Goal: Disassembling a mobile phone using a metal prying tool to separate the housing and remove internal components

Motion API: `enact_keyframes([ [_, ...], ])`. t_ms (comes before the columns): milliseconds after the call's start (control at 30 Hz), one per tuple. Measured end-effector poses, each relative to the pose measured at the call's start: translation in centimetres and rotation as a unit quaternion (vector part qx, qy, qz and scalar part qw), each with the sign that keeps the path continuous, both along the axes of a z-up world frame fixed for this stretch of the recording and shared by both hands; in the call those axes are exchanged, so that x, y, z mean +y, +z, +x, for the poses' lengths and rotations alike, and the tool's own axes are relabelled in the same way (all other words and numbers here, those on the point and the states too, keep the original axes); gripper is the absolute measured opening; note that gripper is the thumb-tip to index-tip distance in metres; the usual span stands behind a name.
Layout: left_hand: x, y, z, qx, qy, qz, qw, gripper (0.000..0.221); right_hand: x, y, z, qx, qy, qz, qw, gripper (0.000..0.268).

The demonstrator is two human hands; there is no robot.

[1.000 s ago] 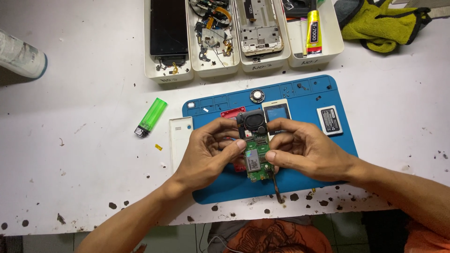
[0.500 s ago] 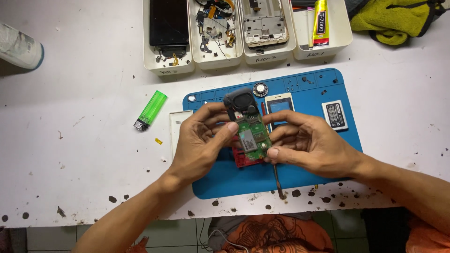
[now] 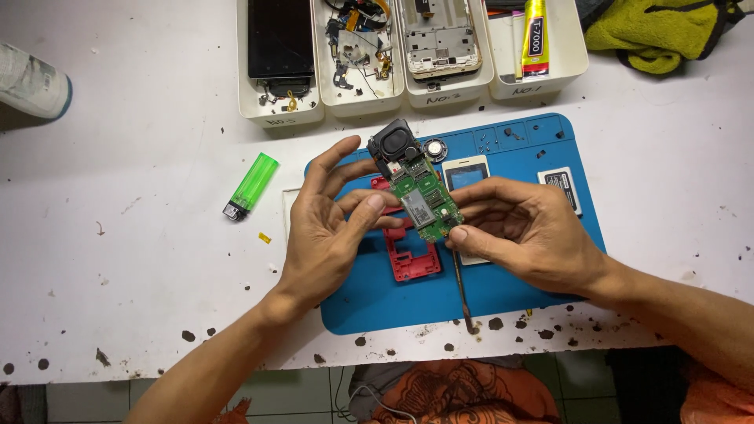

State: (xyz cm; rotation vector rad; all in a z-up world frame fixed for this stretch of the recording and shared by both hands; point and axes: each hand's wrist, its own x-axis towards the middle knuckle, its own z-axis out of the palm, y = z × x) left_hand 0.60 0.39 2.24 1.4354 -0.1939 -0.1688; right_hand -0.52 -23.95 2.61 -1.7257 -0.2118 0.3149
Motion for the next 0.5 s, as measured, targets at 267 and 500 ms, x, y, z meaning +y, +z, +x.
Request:
enact_keyframes([
  [267, 0.00, 0.35, -0.11, -0.004, -0.025, 0.019, 0.999, 0.061, -0.07, -0.20, -0.37, -0.092, 0.019, -0.019, 0.995, 0.041],
  [500, -0.46, 0.36, -0.45, 0.045, -0.065, -0.025, 0.997, 0.072, 0.23, 0.13, -0.30, -0.306, 0.076, -0.088, 0.945, 0.038],
])
